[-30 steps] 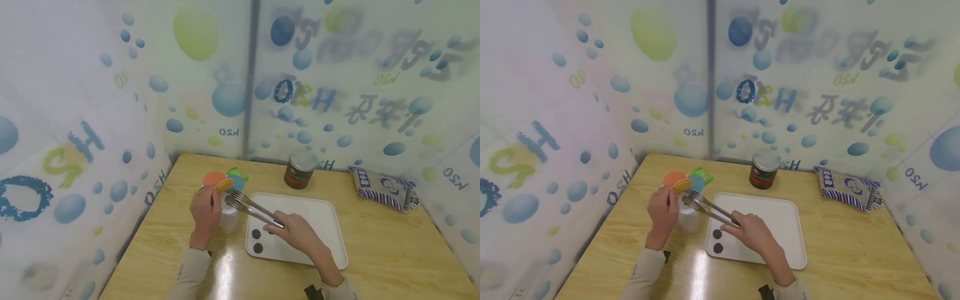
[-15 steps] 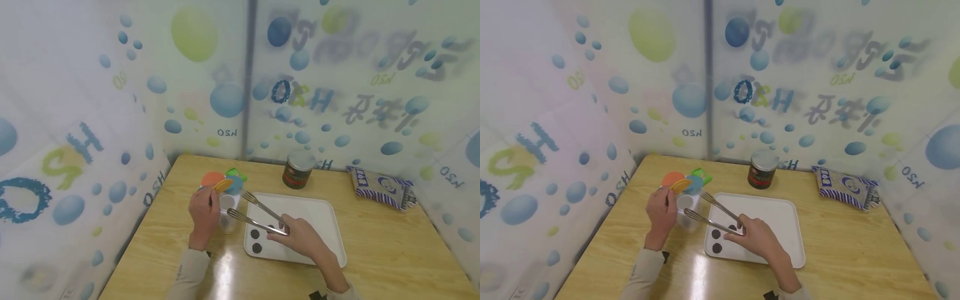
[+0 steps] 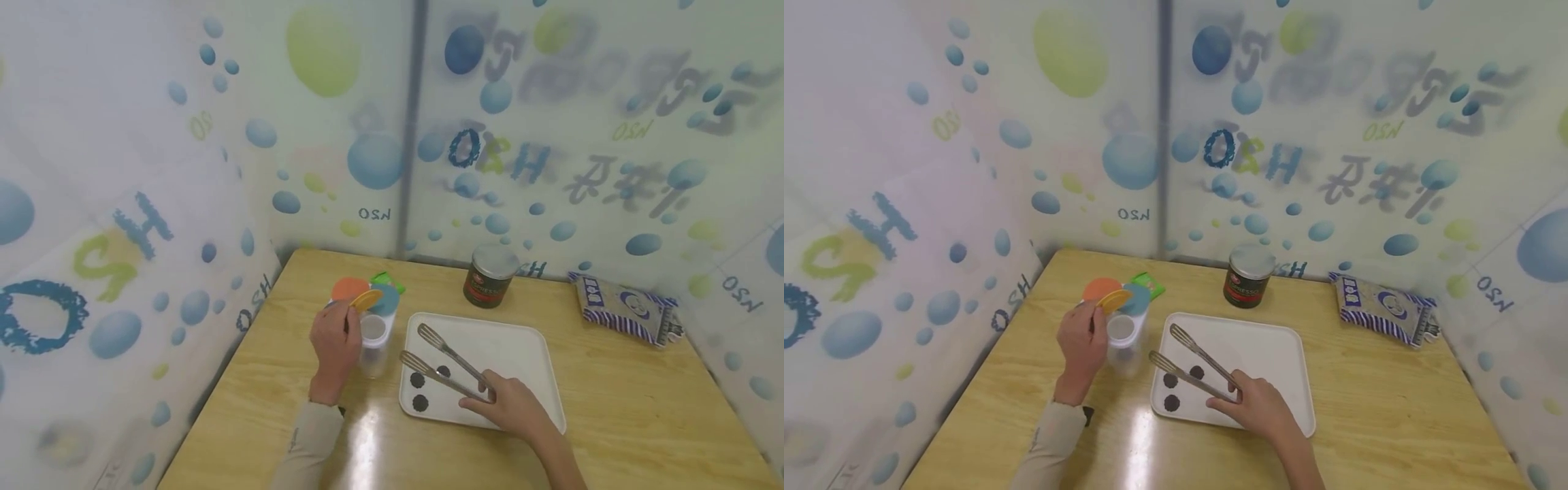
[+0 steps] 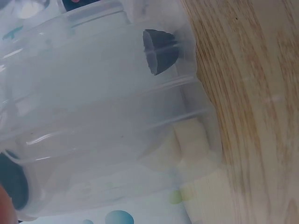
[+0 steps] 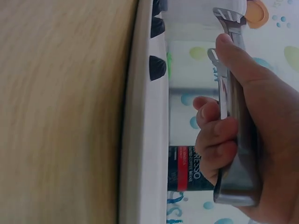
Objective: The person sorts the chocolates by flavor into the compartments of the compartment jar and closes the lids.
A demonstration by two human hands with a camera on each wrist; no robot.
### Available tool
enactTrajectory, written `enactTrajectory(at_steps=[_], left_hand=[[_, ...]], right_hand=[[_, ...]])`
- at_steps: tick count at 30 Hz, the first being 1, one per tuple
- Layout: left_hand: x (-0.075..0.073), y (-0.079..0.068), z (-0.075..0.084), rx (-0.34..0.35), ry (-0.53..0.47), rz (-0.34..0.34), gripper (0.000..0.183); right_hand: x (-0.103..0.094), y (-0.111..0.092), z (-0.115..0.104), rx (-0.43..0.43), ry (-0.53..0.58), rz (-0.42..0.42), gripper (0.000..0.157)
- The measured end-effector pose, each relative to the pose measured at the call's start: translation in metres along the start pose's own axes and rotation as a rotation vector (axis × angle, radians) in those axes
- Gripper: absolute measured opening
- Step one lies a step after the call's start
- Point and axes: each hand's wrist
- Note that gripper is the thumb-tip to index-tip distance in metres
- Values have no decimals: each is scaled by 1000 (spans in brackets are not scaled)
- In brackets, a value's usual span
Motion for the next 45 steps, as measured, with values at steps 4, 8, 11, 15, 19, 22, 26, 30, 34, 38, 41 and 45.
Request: enactTrajectory(at_steps=[4, 8, 11, 15, 19, 22, 26, 30, 34, 38, 41, 45], left_hand=[[-1, 0, 0, -1, 12, 1, 25], [-2, 0, -1, 3, 15, -4, 24], [-2, 1, -2, 2, 10, -4, 24], [-1, 3, -1, 6, 1, 11, 23], [3, 4, 2, 13, -10, -5, 19], [6, 4, 5, 11, -13, -27, 18], [5, 3, 5, 2, -13, -8, 19], [2, 1, 2, -9, 2, 8, 21], [1, 0, 0, -9, 8, -7, 21], [0, 1, 0, -13, 15, -9, 23], [-1, 1, 0, -14, 18, -5, 24], [-1, 1, 0, -9, 14, 0, 22]], right_hand=[[0, -9, 13, 36, 4, -30, 44], [-2, -16, 23, 87, -9, -22, 44], [-4, -20, 29, 115, -28, -15, 46], [-4, -23, 33, 133, -60, -11, 48], [-6, -28, 35, 164, -95, -24, 49], [-8, -32, 36, 174, -109, -28, 49], [-9, -31, 38, 155, -96, -26, 47], [-5, -28, 41, 135, -64, -39, 43], [-2, -28, 45, 119, -59, -47, 41], [-2, -28, 45, 116, -33, -46, 39], [-2, -28, 44, 123, -12, -46, 38], [-2, -27, 42, 114, -5, -34, 37]])
Point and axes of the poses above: each hand's wrist, its own y-axis towards the middle knuckle, its own x-axis out of the palm, z = x × y, and after that the axes turned 6 degrees about y, right-handed
